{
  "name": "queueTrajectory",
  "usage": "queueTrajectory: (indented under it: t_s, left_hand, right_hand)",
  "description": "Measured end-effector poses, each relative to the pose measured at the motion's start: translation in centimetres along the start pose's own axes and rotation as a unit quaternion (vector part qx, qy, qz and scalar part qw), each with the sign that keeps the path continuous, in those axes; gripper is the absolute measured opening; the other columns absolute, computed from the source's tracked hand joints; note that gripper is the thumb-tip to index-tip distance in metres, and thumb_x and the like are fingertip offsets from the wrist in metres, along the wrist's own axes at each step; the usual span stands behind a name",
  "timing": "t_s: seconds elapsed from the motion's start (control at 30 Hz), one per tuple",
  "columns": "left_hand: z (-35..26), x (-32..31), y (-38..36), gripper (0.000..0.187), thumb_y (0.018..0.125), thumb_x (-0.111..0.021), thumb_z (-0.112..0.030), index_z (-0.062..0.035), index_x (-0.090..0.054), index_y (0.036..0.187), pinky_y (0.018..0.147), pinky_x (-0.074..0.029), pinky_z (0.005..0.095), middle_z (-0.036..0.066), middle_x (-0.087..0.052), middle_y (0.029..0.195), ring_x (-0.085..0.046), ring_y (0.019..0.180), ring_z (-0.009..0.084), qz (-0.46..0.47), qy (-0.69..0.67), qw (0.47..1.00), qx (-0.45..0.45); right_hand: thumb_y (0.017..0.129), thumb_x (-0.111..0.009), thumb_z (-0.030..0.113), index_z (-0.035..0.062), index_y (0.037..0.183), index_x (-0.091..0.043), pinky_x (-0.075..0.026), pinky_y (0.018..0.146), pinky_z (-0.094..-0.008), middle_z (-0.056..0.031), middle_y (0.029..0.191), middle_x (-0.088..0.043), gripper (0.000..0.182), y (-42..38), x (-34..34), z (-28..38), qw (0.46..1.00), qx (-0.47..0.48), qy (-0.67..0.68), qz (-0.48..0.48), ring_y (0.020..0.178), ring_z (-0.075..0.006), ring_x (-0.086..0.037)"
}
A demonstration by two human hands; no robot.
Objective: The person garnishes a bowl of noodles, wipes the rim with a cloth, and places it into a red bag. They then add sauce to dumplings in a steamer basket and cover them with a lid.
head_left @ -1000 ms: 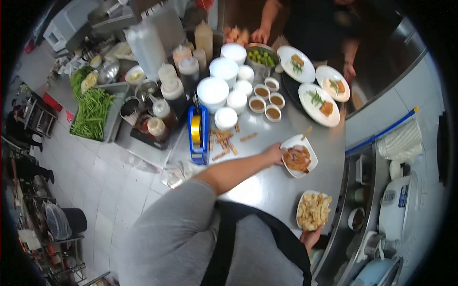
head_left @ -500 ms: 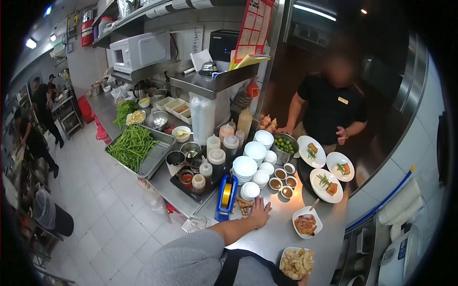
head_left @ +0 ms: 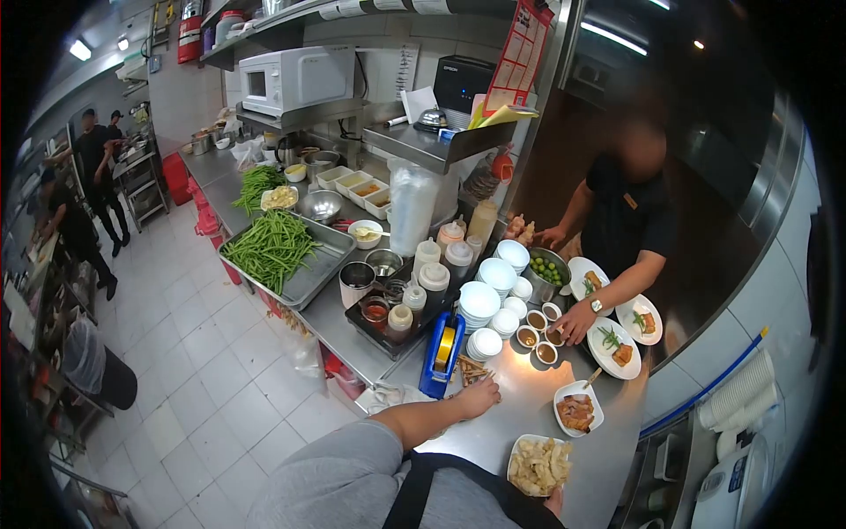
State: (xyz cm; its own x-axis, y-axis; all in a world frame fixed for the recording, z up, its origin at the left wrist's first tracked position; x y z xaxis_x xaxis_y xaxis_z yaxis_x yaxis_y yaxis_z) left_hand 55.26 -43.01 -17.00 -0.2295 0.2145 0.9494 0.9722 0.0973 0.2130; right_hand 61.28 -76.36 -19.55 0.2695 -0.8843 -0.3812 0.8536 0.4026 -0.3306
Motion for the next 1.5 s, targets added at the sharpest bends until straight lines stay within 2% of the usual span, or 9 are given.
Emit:
queueTrajectory:
  t_s: [0.17, 0.27, 0.53, 0.63, 0.77, 0.87, 1.33, 1.43, 1.5]
  left_hand:
    - [-0.9, 0.6, -0.9, 0.022, 0.082, -0.048, -0.019, -0.0103, -0.061, 0.097, 0.085, -0.043, 0.0393, 0.014, -0.049, 0.107, -0.047, 0.104, 0.0298, -0.063, 0.037, 0.997, 0.017]
    - [-0.7, -0.3, -0.9, 0.022, 0.083, -0.048, -0.021, -0.0111, -0.062, 0.096, 0.086, -0.043, 0.0399, 0.016, -0.048, 0.109, -0.048, 0.104, 0.0313, -0.13, 0.049, 0.988, 0.072]
    - [-1.7, 2.3, 0.9, 0.024, 0.083, -0.048, -0.018, -0.0087, -0.061, 0.1, 0.081, -0.045, 0.0437, 0.021, -0.049, 0.111, -0.051, 0.098, 0.0348, 0.025, -0.017, 0.992, 0.125]
    - [-0.6, 0.2, 1.9, 0.03, 0.076, -0.063, -0.024, -0.0069, -0.061, 0.1, 0.078, -0.048, 0.043, 0.016, -0.05, 0.105, -0.052, 0.1, 0.03, 0.045, -0.03, 0.987, 0.15]
    - [-0.6, 0.3, 1.5, 0.028, 0.079, -0.06, -0.021, -0.0036, -0.06, 0.1, 0.079, -0.048, 0.0421, 0.016, -0.051, 0.103, -0.052, 0.099, 0.03, 0.005, -0.059, 0.988, 0.141]
    - [-0.9, 2.4, 1.3, 0.024, 0.079, -0.057, -0.015, -0.0008, -0.059, 0.098, 0.079, -0.048, 0.0414, 0.017, -0.052, 0.101, -0.052, 0.098, 0.0313, -0.027, -0.08, 0.989, 0.119]
    - [-0.8, 6.7, -5.3, 0.02, 0.08, -0.054, -0.015, -0.0021, -0.059, 0.094, 0.069, -0.049, 0.0403, 0.017, -0.058, 0.096, -0.057, 0.09, 0.0306, -0.136, 0.0, 0.98, 0.147]
    - [-1.1, 9.1, -5.2, 0.022, 0.081, -0.057, -0.021, -0.0051, -0.059, 0.096, 0.064, -0.05, 0.0406, 0.014, -0.061, 0.083, -0.061, 0.076, 0.0281, -0.132, -0.1, 0.965, 0.202]
    - [-0.6, 10.7, -5.9, 0.02, 0.087, -0.054, -0.022, -0.0052, -0.058, 0.097, 0.055, -0.048, 0.0366, 0.011, -0.063, 0.076, -0.06, 0.06, 0.0225, -0.162, -0.294, 0.907, 0.255]
  right_hand:
    - [0.093, -0.037, 0.039, 0.0043, 0.123, -0.041, -0.053, 0.07, -0.0438, -0.0138, 0.117, -0.053, 0.047, 0.5, -1.3, -1.3, 0.999, -0.022, -0.035, 0.018, 0.096, -0.0313, -0.059]
    - [0.093, -0.036, 0.028, 0.0032, 0.112, -0.043, -0.054, 0.048, -0.0379, -0.0163, 0.105, -0.057, 0.032, 0.2, -2.4, -1.9, 0.997, -0.033, 0.04, -0.056, 0.08, -0.0317, -0.063]
    - [0.092, -0.039, 0.026, 0.0056, 0.116, -0.041, -0.053, 0.047, -0.0349, -0.018, 0.095, -0.059, 0.032, 0.6, -1.0, -2.8, 0.998, -0.025, 0.021, -0.062, 0.062, -0.0278, -0.062]
    - [0.093, -0.038, 0.026, 0.0082, 0.121, -0.039, -0.052, 0.044, -0.0329, -0.0172, 0.092, -0.059, 0.033, 0.1, -1.5, -2.2, 0.997, -0.001, 0.008, -0.077, 0.057, -0.0255, -0.06]
    - [0.093, -0.037, 0.026, 0.0121, 0.125, -0.038, -0.051, 0.043, -0.0312, -0.0157, 0.092, -0.059, 0.034, 0.4, -0.8, -2.6, 0.997, -0.005, 0.008, -0.076, 0.054, -0.0232, -0.059]
    - [0.094, -0.037, 0.022, 0.011, 0.127, -0.035, -0.056, 0.055, -0.0419, -0.0179, 0.114, -0.053, 0.034, 1.1, -0.4, -2.7, 0.998, -0.017, -0.016, -0.056, 0.082, -0.0371, -0.061]
    - [0.094, -0.036, 0.022, 0.0127, 0.129, -0.032, -0.054, 0.053, -0.0363, -0.0146, 0.108, -0.054, 0.036, 1.8, -4.3, -2.5, 0.997, -0.073, 0.007, -0.027, 0.064, -0.0268, -0.06]
    - [0.094, -0.037, 0.023, 0.0149, 0.132, -0.027, -0.053, 0.052, -0.0364, -0.0144, 0.108, -0.053, 0.04, 2.1, -4.8, -1.9, 0.996, -0.069, -0.008, 0.062, 0.064, -0.0264, -0.06]
    - [0.094, -0.04, 0.027, 0.0146, 0.133, -0.023, -0.05, 0.048, -0.0338, -0.0095, 0.091, -0.047, 0.045, 1.2, -5.1, -0.3, 0.997, -0.053, -0.048, -0.022, 0.055, -0.0206, -0.053]
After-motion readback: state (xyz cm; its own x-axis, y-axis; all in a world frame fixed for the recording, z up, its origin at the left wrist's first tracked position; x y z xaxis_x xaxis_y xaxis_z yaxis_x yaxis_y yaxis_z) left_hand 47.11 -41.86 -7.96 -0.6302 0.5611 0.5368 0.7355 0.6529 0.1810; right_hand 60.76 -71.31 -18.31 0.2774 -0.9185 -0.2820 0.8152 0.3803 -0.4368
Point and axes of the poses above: each hand's wrist, its own y-axis towards the middle knuckle, its own x-axis out of the back of the hand, z = x × y, the point moved 4 cm from there along y, towards the middle knuckle
